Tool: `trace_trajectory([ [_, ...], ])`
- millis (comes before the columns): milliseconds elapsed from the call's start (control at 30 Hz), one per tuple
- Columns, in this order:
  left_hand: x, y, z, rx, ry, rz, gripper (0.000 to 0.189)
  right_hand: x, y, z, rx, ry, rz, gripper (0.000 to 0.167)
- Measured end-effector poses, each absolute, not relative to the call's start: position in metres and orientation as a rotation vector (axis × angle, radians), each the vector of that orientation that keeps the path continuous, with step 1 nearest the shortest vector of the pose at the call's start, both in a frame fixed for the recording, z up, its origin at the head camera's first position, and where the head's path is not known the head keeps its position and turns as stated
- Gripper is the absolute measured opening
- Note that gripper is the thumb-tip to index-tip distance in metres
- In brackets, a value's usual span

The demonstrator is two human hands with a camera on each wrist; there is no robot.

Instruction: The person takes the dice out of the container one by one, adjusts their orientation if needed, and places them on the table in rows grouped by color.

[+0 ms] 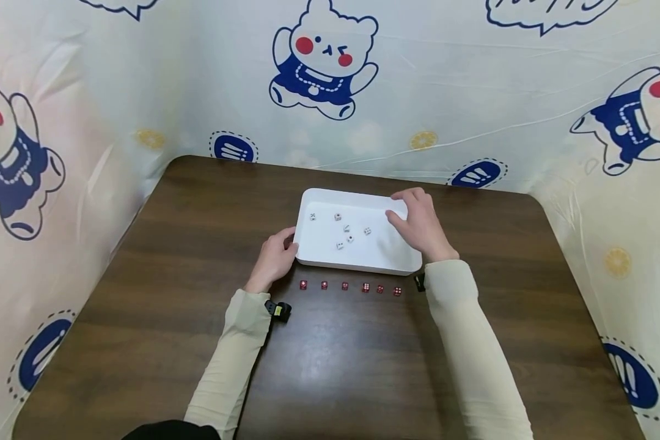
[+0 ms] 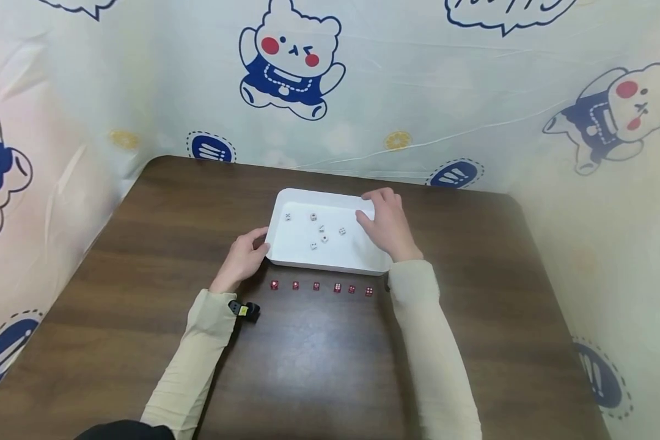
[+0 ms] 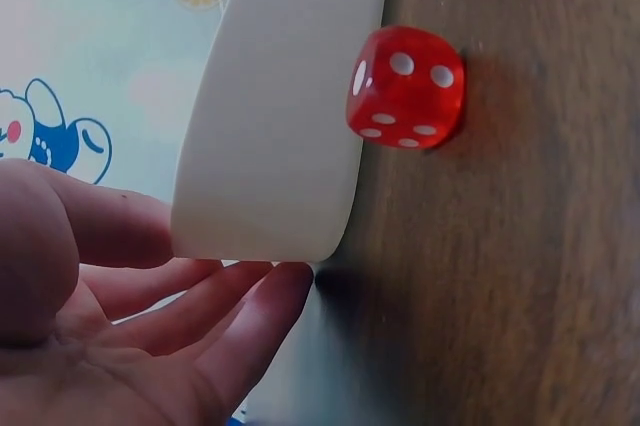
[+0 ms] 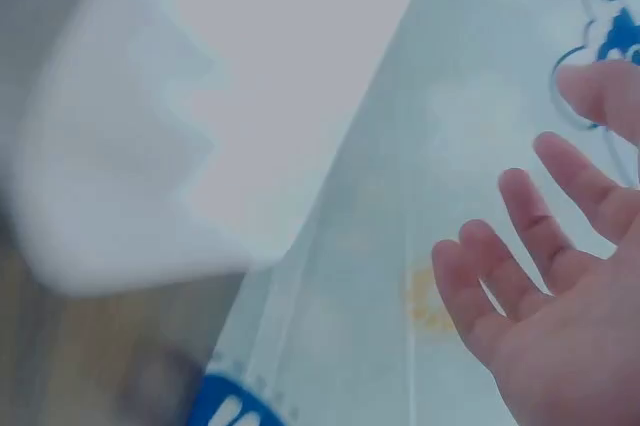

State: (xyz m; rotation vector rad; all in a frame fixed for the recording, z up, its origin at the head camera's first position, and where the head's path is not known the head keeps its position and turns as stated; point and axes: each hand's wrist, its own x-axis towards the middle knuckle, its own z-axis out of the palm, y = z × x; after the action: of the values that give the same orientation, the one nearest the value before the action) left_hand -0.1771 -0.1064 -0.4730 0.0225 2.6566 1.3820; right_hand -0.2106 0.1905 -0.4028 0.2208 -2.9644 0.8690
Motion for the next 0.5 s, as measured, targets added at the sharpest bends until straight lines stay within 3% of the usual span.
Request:
trace_trajectory([
  [500, -0.180, -0.112, -0.474, 0.072, 2.628, 1.411, 0.045, -0.234, 0.123, -0.404, 0.369, -3.012, 0.986, 0.034],
])
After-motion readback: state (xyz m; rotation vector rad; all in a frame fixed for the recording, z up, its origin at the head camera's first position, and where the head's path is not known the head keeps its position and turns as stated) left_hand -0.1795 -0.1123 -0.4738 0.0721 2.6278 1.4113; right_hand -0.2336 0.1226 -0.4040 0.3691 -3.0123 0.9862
